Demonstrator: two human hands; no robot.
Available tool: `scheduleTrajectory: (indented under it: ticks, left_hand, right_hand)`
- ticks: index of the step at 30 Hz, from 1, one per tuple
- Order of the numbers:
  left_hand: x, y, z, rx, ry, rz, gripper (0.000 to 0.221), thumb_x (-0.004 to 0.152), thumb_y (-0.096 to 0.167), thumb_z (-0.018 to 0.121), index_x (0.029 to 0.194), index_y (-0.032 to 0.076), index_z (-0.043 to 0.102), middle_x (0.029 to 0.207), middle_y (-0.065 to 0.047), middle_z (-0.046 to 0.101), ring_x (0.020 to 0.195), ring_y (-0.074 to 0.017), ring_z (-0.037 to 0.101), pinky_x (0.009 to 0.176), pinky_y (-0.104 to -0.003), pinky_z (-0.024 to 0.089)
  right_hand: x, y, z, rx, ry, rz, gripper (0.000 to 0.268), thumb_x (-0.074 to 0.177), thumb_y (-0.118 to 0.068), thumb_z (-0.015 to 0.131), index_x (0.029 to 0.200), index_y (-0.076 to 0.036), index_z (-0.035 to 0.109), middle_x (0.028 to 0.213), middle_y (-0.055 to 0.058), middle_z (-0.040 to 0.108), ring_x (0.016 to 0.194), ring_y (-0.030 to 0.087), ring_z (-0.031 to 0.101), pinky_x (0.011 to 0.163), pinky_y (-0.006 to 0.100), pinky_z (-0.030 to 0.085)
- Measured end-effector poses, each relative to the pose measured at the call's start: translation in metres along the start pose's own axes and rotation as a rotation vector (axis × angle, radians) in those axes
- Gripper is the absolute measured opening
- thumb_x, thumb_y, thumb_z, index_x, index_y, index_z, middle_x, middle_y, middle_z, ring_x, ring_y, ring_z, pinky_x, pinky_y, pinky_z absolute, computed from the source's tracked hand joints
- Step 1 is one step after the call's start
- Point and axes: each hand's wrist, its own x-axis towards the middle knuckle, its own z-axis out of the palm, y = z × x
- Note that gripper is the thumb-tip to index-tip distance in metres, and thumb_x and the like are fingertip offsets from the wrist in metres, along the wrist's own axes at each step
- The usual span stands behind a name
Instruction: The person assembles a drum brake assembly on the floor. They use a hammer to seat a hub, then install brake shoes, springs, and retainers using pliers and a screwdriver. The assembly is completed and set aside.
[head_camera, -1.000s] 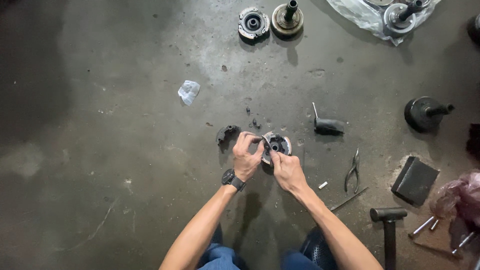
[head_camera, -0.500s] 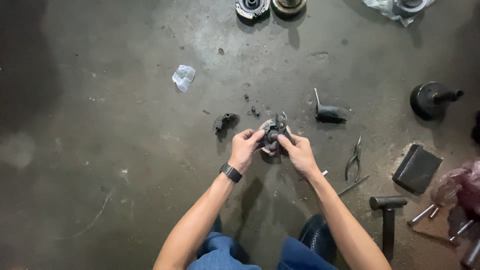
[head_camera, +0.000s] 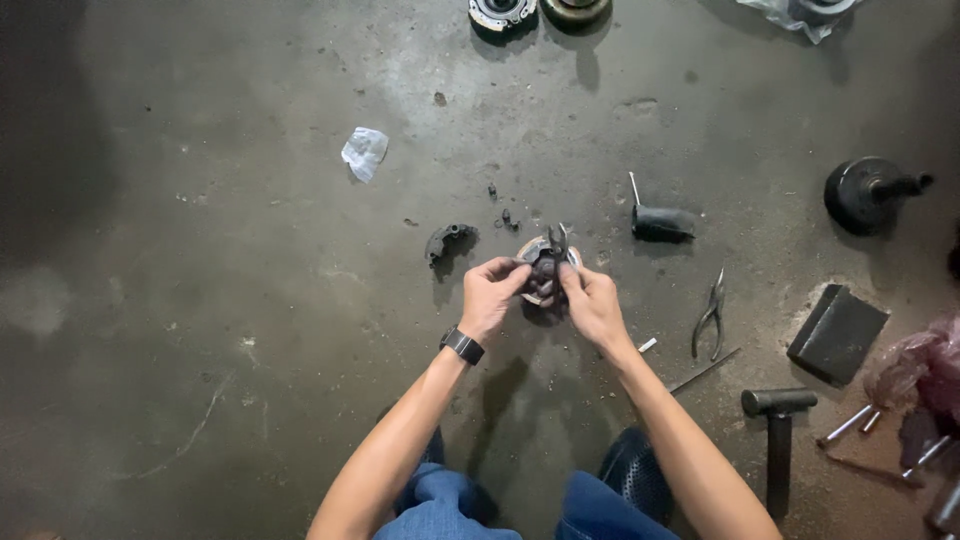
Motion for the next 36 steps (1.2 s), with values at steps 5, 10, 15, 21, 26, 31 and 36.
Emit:
scheduleTrajectory:
  ticks: [5, 10, 15, 21, 26, 31, 36]
  left_hand:
    - [0.001, 0.01, 0.002, 0.128, 0.1, 0.154, 0.016, 0.09, 0.01, 0.076, 0.099, -0.003, 0.076, 0.088, -0.004, 0.075, 0.077, -0.008, 0.068, 0.071, -0.025, 0.056]
    - [-0.011, 0.036, 0.011, 0.413, 0.16, 0.338, 0.012, 0.089, 0.01, 0.075, 0.094, 0.0, 0.074, 0.085, -0.006, 0.075, 0.075, -0.0108, 0.07, 0.07, -0.027, 0.057]
    - [-0.011, 0.033, 0.009, 0.633, 0.164, 0.664, 0.012, 0.084, 0.006, 0.075, 0.091, 0.0, 0.068, 0.088, -0.011, 0.068, 0.078, -0.0215, 0.07, 0.073, -0.033, 0.057]
    - [-0.013, 0.031, 0.015, 0.652, 0.162, 0.773, 0.013, 0.088, 0.004, 0.074, 0.096, 0.0, 0.064, 0.094, -0.012, 0.066, 0.084, -0.0253, 0.069, 0.074, -0.034, 0.057]
    - [-0.019, 0.031, 0.021, 0.606, 0.18, 0.728, 0.012, 0.088, 0.004, 0.073, 0.098, 0.0, 0.066, 0.096, -0.013, 0.067, 0.086, -0.0252, 0.07, 0.077, -0.035, 0.057]
    - [-0.023, 0.03, 0.023, 0.588, 0.199, 0.698, 0.012, 0.089, 0.003, 0.072, 0.098, 0.0, 0.066, 0.098, -0.012, 0.068, 0.088, -0.0253, 0.071, 0.079, -0.035, 0.058]
    - [-0.024, 0.026, 0.025, 0.584, 0.194, 0.705, 0.011, 0.089, 0.003, 0.071, 0.098, 0.001, 0.065, 0.099, -0.012, 0.066, 0.088, -0.0266, 0.071, 0.079, -0.035, 0.058]
  right_hand:
    - [-0.012, 0.003, 0.006, -0.447, 0.027, -0.049, 0.043, 0.106, -0.034, 0.052, 0.097, 0.002, 0.074, 0.072, 0.005, 0.074, 0.068, 0.009, 0.063, 0.063, 0.031, 0.052]
    - [-0.019, -0.006, 0.017, -0.607, -0.029, -0.042, 0.041, 0.107, -0.032, 0.053, 0.097, 0.004, 0.072, 0.065, 0.014, 0.064, 0.065, 0.012, 0.057, 0.061, 0.035, 0.05]
    - [-0.024, -0.017, 0.025, -0.617, -0.05, -0.154, 0.042, 0.104, -0.035, 0.053, 0.09, 0.001, 0.07, 0.066, 0.017, 0.068, 0.06, 0.022, 0.067, 0.062, 0.039, 0.052]
    - [-0.027, -0.015, 0.029, -0.813, 0.088, -0.259, 0.046, 0.105, -0.036, 0.053, 0.082, 0.002, 0.066, 0.069, 0.028, 0.06, 0.064, 0.045, 0.061, 0.057, 0.048, 0.047]
    - [-0.029, -0.016, 0.027, -0.742, 0.093, -0.177, 0.048, 0.105, -0.035, 0.05, 0.081, 0.002, 0.066, 0.062, 0.025, 0.058, 0.053, 0.037, 0.06, 0.055, 0.046, 0.047]
    - [-0.03, -0.01, 0.027, -0.665, 0.098, -0.221, 0.048, 0.106, -0.033, 0.05, 0.079, 0.004, 0.065, 0.06, 0.021, 0.056, 0.049, 0.029, 0.057, 0.054, 0.044, 0.046]
    - [-0.032, -0.002, 0.029, -0.659, 0.129, -0.175, 0.043, 0.105, -0.03, 0.053, 0.082, 0.004, 0.067, 0.057, 0.022, 0.05, 0.046, 0.03, 0.051, 0.052, 0.044, 0.044]
